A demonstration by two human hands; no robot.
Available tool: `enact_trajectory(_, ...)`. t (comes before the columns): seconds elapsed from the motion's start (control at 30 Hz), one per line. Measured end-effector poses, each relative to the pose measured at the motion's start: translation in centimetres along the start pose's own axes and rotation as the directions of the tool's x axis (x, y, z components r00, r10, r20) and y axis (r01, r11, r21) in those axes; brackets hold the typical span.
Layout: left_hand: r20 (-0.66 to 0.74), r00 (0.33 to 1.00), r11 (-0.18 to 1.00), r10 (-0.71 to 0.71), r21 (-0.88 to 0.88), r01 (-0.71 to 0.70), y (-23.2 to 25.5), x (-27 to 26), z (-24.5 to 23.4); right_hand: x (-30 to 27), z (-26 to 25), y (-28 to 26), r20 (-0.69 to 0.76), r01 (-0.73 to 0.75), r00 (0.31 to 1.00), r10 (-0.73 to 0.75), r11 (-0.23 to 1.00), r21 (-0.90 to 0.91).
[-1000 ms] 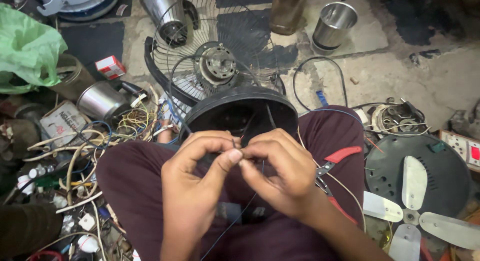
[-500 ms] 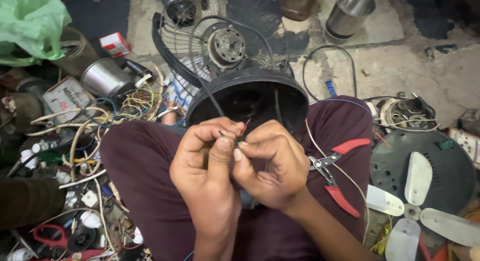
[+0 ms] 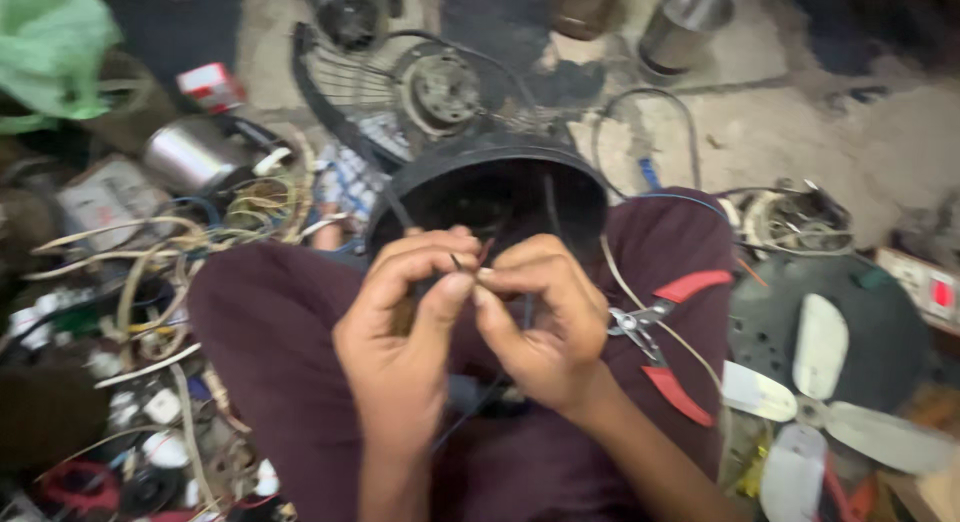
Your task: The person strips and connects wires for an electric fan using a wire stripper and by hand while sitting on the floor.
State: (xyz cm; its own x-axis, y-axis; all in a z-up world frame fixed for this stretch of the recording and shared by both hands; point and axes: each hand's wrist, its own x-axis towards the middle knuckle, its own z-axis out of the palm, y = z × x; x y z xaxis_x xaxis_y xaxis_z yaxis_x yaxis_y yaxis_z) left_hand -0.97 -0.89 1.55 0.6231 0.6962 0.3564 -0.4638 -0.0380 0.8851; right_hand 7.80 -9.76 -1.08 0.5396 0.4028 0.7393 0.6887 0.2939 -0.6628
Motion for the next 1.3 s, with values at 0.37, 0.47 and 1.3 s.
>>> enact_trajectory(0.37, 0.263, 0.942, 0.759, 0.208, 0.564, -0.325, -0.1, 2.5, -1.2, -1.2, -14.0, 1.1, 0.292, -0.24, 0.828, 0.479, 0.772, -0.589)
enact_trajectory(0.47, 0.253, 0.94, 0.78, 0.228, 0.53, -0.332, 0.5, 2.7, -1.2, -3.2, -16.1, 2.6, 0.421, 0.025, 0.724, 0.546, 0.589, -0.808)
enact_trajectory(1.3, 0.387, 0.862, 0.888, 0.327, 0.187, -0.421, 2.1, 3.7, -1.3, -2.2, -21.6, 7.0, 0.688, 0.395, 0.543, 0.482, 0.577, -0.715)
